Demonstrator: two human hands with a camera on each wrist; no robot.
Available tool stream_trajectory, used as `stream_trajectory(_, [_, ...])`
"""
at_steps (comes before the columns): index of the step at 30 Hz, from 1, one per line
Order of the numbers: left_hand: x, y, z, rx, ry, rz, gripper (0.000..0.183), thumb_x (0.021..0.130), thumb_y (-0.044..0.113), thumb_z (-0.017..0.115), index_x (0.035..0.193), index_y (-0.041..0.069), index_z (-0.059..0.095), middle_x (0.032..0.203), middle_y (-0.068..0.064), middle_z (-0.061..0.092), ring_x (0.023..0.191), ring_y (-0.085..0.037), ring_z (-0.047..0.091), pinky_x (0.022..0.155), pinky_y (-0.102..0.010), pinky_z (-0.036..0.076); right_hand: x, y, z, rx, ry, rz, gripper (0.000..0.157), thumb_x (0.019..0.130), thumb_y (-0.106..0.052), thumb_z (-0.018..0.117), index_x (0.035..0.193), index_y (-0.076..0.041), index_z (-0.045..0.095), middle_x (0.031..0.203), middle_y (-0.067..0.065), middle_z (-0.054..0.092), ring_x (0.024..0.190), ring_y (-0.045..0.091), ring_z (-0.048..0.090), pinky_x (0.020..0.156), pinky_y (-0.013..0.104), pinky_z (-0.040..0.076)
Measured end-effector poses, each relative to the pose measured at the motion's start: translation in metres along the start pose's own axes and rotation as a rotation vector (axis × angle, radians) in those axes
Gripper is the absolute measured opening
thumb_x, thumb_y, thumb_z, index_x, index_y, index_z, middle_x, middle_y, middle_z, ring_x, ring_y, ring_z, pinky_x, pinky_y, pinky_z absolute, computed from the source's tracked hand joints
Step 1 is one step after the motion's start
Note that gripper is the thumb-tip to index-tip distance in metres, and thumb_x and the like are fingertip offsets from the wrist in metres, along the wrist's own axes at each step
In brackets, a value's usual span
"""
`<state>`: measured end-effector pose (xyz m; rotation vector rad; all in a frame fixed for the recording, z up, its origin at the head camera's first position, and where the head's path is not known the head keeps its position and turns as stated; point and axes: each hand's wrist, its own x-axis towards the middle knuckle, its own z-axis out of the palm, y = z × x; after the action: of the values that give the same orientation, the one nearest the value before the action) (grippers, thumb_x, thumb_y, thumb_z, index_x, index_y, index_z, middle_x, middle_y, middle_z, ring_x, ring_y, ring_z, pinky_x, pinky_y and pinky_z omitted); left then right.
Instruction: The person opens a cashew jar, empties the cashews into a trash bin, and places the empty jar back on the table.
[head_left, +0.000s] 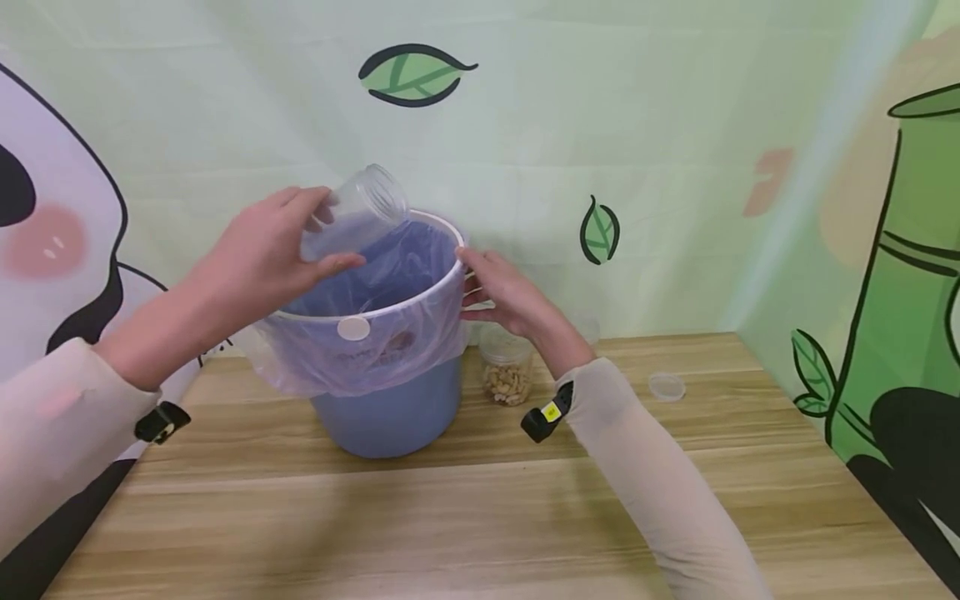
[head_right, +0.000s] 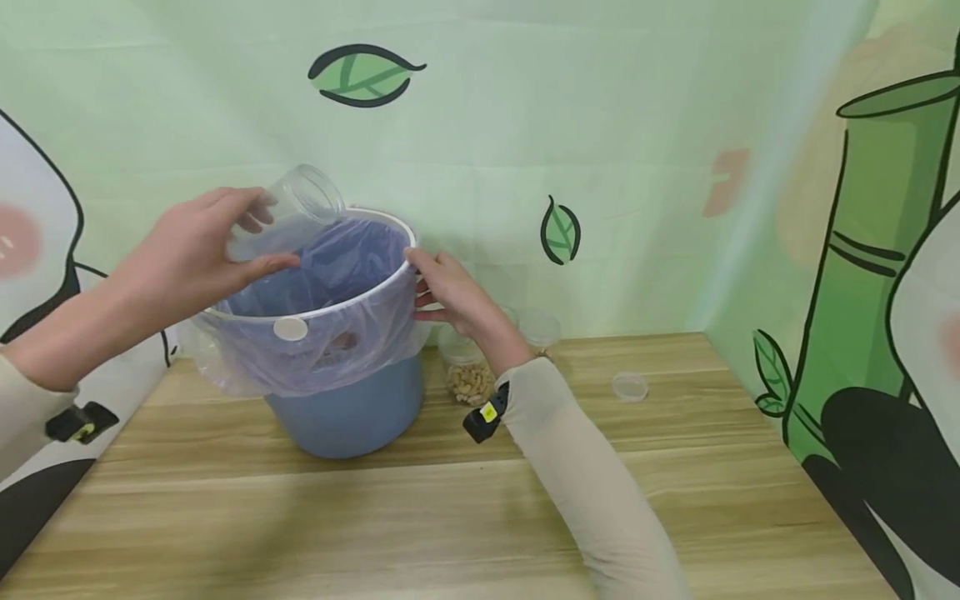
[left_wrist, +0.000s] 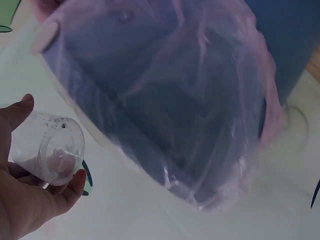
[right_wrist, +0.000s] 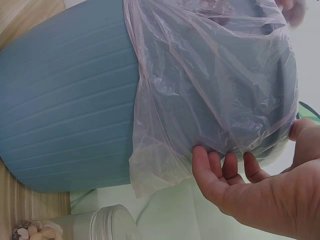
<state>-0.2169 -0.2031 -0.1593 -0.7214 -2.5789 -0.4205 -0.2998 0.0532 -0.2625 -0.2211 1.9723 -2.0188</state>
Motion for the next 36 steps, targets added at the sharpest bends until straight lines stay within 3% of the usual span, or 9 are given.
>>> stream_trajectory(8, [-0.022, 0.034, -0.001, -0.264, -0.052, -0.168, 0.047, 0.094, 0.046, 0.071, 0.121, 0.009, 0.061, 0.108, -0.008, 0.068, 0.096, -0.024, 0.069, 0.08, -0.044, 0.055, 0.002, 0.001, 0.001, -0.009, 0.004, 0.001, 0.032, 0.106, -0.041, 0.046, 0.112, -0.009, 0.049, 0.097, 0.012, 0.057, 0.086, 0.026, 0.06, 0.087, 0.044, 0.058])
stream_trajectory(13, [-0.034, 0.054, 0.001, -0.355, -0.077, -0.193, 0.044, 0.096, 0.047, 0.069, 0.125, 0.016, 0.061, 0.108, -0.001, 0.068, 0.093, -0.017, 0.066, 0.079, -0.036, 0.054, 0.002, 0.002, 0.001, -0.001, 0.005, -0.003, 0.031, 0.106, -0.041, 0.046, 0.111, -0.01, 0.048, 0.099, 0.014, 0.057, 0.085, 0.025, 0.061, 0.087, 0.044, 0.058])
stream_trajectory(18, [-0.046, 0.067, 0.005, -0.444, -0.13, -0.178, 0.048, 0.098, 0.043, 0.067, 0.137, 0.016, 0.057, 0.118, -0.003, 0.069, 0.094, -0.019, 0.068, 0.081, -0.042, 0.056, 0.0, 0.002, 0.0, 0.004, -0.001, -0.005, 0.031, 0.106, -0.041, 0.046, 0.108, -0.01, 0.049, 0.098, 0.013, 0.058, 0.084, 0.025, 0.061, 0.086, 0.043, 0.058])
stream_trajectory(26, [-0.058, 0.075, 0.018, -0.562, -0.152, -0.164, 0.042, 0.099, 0.032, 0.069, 0.134, 0.014, 0.056, 0.114, -0.004, 0.066, 0.088, -0.018, 0.07, 0.076, -0.034, 0.058, 0.003, 0.002, 0.001, -0.017, -0.019, -0.046, 0.035, 0.106, -0.041, 0.045, 0.106, -0.008, 0.054, 0.093, 0.01, 0.059, 0.083, 0.025, 0.061, 0.083, 0.041, 0.059])
stream_trajectory(32, [-0.066, 0.076, 0.028, -0.609, -0.134, -0.158, 0.041, 0.098, 0.026, 0.071, 0.134, 0.013, 0.057, 0.111, -0.005, 0.066, 0.085, -0.017, 0.07, 0.073, -0.031, 0.059, -0.003, 0.007, -0.004, -0.002, -0.052, -0.048, 0.046, 0.107, -0.046, 0.044, 0.118, -0.003, 0.056, 0.106, 0.014, 0.057, 0.096, 0.03, 0.06, 0.098, 0.05, 0.053])
stream_trajectory(36, [-0.07, 0.074, 0.034, -0.63, -0.122, -0.154, 0.041, 0.096, 0.024, 0.073, 0.133, 0.014, 0.059, 0.113, -0.003, 0.066, 0.086, -0.016, 0.069, 0.074, -0.029, 0.059, -0.012, 0.011, -0.011, -0.073, -0.047, -0.149, 0.045, 0.108, -0.04, 0.042, 0.126, -0.001, 0.055, 0.118, 0.016, 0.058, 0.108, 0.032, 0.059, 0.101, 0.046, 0.051])
